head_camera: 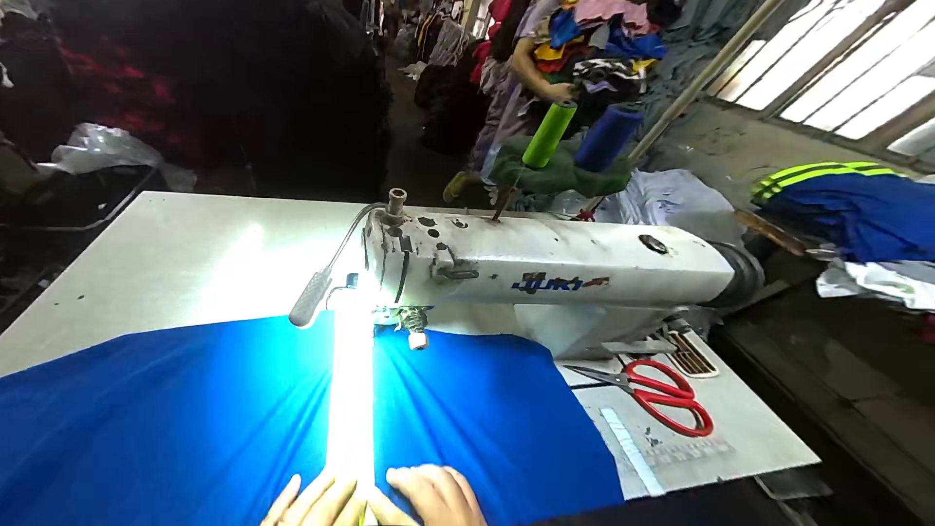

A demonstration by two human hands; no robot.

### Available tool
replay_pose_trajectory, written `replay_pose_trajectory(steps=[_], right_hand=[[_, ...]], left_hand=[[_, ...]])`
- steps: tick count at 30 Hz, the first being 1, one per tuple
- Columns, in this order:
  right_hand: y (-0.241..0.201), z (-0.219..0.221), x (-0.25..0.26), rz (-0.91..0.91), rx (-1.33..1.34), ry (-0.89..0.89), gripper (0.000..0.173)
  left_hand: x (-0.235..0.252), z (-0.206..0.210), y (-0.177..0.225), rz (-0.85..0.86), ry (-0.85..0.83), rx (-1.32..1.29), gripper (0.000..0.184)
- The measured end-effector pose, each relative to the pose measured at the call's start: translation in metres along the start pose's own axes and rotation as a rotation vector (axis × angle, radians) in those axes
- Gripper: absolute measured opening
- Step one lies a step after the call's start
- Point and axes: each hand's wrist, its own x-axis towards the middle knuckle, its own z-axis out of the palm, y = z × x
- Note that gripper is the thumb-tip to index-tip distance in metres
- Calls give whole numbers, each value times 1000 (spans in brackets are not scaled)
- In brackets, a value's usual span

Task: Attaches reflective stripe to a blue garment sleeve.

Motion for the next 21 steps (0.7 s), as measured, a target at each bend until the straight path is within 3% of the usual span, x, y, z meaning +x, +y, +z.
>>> replay_pose_trajectory(steps=[7, 12, 18, 21], right_hand=[[37, 12, 53, -46, -92, 51, 27], [57, 18, 86, -26, -105, 56, 30], [68, 4, 122, 117, -91, -204, 39], [66, -3, 108, 132, -48, -112, 37]], left_hand=[[51, -4, -35, -3, -24, 48, 41], [85, 8, -69, 80, 112, 155, 46], [130, -6, -92, 42, -37, 110, 50], [135, -7, -96, 50, -57, 136, 49]])
